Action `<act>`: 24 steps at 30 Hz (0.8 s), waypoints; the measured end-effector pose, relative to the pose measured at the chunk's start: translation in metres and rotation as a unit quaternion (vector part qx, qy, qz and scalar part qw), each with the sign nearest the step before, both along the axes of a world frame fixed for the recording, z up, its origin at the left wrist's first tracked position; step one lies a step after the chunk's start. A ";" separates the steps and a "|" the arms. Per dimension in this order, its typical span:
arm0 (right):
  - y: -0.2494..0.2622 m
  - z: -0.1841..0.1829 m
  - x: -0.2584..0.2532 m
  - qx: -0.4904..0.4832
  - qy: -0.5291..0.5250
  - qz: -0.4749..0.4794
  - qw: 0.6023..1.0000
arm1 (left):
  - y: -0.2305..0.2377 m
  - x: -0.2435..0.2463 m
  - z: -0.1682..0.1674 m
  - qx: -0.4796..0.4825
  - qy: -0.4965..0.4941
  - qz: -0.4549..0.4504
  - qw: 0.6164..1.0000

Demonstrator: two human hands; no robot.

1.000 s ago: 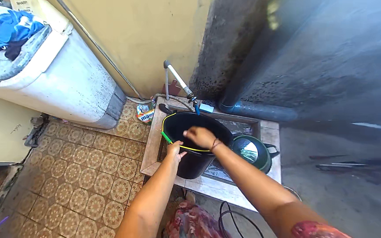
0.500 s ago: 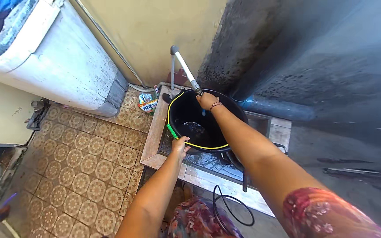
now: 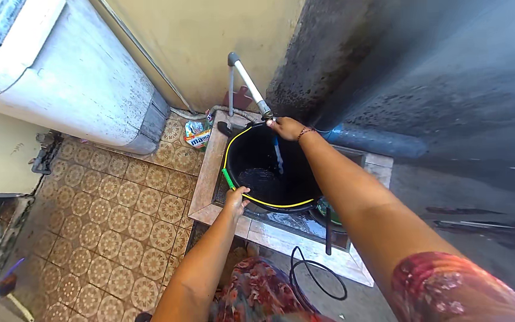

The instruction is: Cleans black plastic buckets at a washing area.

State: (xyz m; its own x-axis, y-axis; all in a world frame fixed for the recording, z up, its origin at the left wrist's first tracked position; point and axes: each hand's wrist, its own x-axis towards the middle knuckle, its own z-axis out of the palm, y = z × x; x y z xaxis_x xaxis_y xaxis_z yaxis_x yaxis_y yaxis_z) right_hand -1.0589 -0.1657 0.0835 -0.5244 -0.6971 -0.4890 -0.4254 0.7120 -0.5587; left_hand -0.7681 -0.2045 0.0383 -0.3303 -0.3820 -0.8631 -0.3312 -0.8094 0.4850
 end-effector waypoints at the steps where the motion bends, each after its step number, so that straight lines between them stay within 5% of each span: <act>1: 0.009 -0.010 0.001 -0.065 -0.039 -0.055 0.996 | 0.000 0.002 -0.001 0.002 -0.002 0.002 1.000; 7: 0.033 -0.074 0.031 -0.165 -0.258 -0.461 0.833 | -0.001 0.015 0.004 0.019 -0.009 0.019 1.000; 14: 0.023 -0.128 0.047 -0.191 -0.328 -0.576 0.724 | 0.001 0.040 0.004 0.035 -0.011 0.020 0.999; 17: 0.021 -0.150 0.050 -0.150 -0.313 -0.518 0.781 | -0.002 0.049 0.003 0.046 -0.003 0.030 0.998; 21: 0.038 -0.189 0.029 0.064 -0.115 -0.185 0.974 | -0.007 0.049 0.001 0.055 -0.005 0.024 0.998; 24: 0.058 -0.154 0.017 0.162 -0.001 -0.072 0.984 | -0.009 0.037 -0.002 0.042 -0.013 -0.005 0.999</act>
State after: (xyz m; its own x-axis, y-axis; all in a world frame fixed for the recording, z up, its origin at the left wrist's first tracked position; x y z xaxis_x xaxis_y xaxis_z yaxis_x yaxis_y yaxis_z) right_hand -1.0420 -0.1077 -0.0706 -0.6042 -0.4237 -0.6749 -0.3066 0.9053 -0.2940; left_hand -0.7316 -0.2139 0.0365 -0.3112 -0.3046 -0.9002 -0.3517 -0.8431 0.4069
